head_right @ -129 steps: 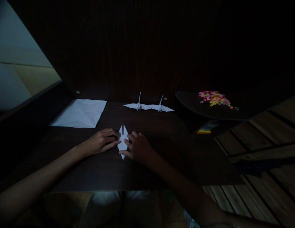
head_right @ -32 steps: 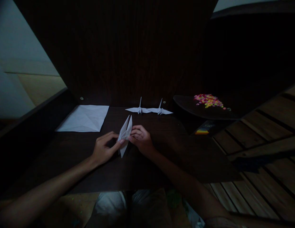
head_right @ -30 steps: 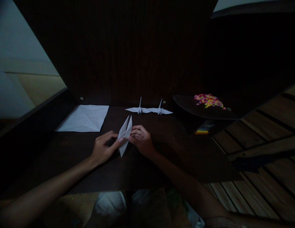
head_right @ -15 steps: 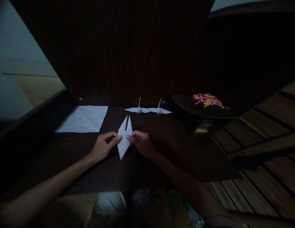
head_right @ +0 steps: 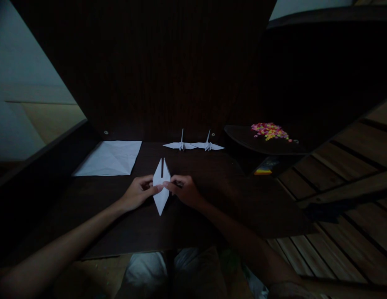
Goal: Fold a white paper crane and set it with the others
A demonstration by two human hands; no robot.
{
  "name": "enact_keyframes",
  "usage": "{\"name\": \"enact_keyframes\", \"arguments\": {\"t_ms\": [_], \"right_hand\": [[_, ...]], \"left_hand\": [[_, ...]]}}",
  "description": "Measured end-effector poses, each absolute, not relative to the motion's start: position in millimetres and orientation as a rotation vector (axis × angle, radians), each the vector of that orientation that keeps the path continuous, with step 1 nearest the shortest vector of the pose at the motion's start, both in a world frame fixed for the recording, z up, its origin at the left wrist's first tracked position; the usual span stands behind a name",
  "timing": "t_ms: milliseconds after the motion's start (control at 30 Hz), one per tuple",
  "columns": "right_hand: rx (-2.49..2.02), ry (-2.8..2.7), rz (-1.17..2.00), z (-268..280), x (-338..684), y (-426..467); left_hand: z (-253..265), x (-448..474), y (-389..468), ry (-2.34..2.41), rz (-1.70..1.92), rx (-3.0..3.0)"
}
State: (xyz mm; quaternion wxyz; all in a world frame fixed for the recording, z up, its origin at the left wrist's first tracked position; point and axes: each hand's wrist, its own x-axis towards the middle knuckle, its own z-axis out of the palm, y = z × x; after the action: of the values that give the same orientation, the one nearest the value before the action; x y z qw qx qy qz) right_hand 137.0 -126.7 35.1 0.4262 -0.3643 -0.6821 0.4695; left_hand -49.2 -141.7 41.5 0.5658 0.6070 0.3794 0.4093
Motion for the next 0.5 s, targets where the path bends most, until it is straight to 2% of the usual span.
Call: {"name": "enact_keyframes", "arguments": {"t_ms": [267, 500], "right_hand": [[-0.874, -1.498, 1.356, 39.1, 137.4, -124.7], [-0.851, -1.492, 1.417, 39.1, 135.4, -126.7]], "left_hand": [[43.7, -50.7, -143.7, 0.861, 0.911, 1.474], [38.5, -47.9, -147.0, 0.982, 1.058, 1.535]]}}
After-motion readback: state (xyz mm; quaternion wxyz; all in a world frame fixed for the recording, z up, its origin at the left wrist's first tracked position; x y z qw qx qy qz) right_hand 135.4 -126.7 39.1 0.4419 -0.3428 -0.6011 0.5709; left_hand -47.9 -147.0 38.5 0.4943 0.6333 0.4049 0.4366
